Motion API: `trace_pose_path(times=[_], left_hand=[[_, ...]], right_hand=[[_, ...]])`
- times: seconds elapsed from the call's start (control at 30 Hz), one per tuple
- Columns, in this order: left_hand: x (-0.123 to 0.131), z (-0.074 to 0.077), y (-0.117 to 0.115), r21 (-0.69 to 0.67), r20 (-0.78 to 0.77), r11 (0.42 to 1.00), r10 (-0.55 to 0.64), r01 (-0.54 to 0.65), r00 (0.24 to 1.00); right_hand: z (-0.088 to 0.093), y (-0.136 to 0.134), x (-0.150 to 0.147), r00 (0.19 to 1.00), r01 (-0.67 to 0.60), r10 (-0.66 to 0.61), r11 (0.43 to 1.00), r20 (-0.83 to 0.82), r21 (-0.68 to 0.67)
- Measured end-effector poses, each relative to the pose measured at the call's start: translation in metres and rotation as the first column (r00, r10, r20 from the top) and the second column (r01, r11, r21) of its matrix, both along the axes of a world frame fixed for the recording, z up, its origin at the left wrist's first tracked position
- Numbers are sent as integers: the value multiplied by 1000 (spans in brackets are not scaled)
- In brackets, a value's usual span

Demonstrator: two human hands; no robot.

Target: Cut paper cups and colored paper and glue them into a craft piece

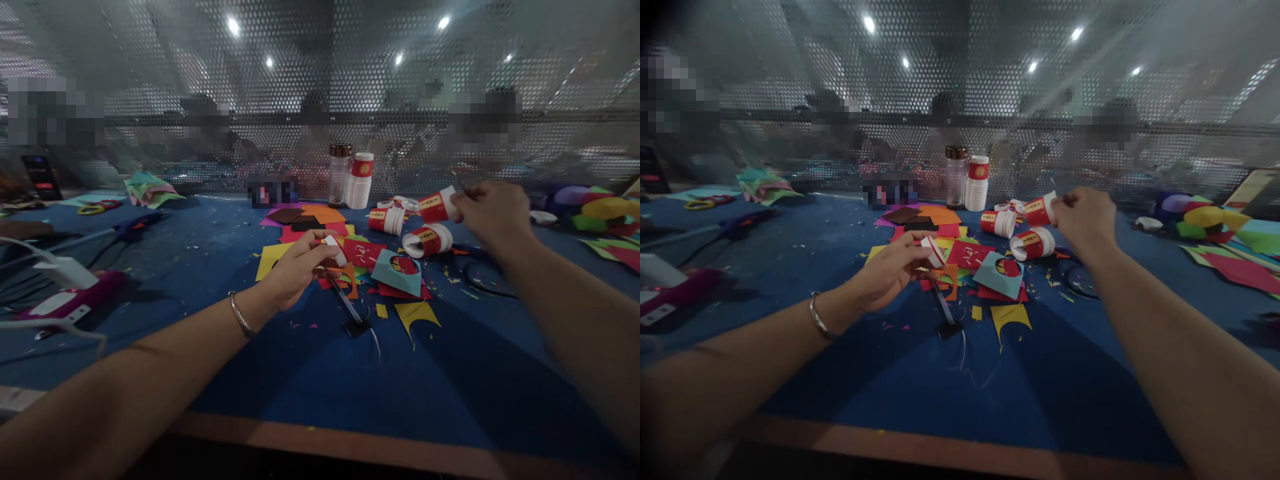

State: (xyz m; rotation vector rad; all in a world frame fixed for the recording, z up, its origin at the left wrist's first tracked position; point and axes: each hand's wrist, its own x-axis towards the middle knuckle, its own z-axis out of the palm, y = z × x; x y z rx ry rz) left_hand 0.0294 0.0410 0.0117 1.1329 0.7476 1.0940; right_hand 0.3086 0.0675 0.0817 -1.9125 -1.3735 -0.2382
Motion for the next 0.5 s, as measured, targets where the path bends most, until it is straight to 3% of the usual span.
trace_pose_path(times=[0.23,0.5], left_hand=[[-1,1,-1,12,9,999,-37,37,999],[0,5,-3,-6,-9,999,-36,36,999]], right_hand=[[-2,23,-4,993,-23,34,994,115,-104],[-7,48,-9,984,-94,115,983,133,-158]])
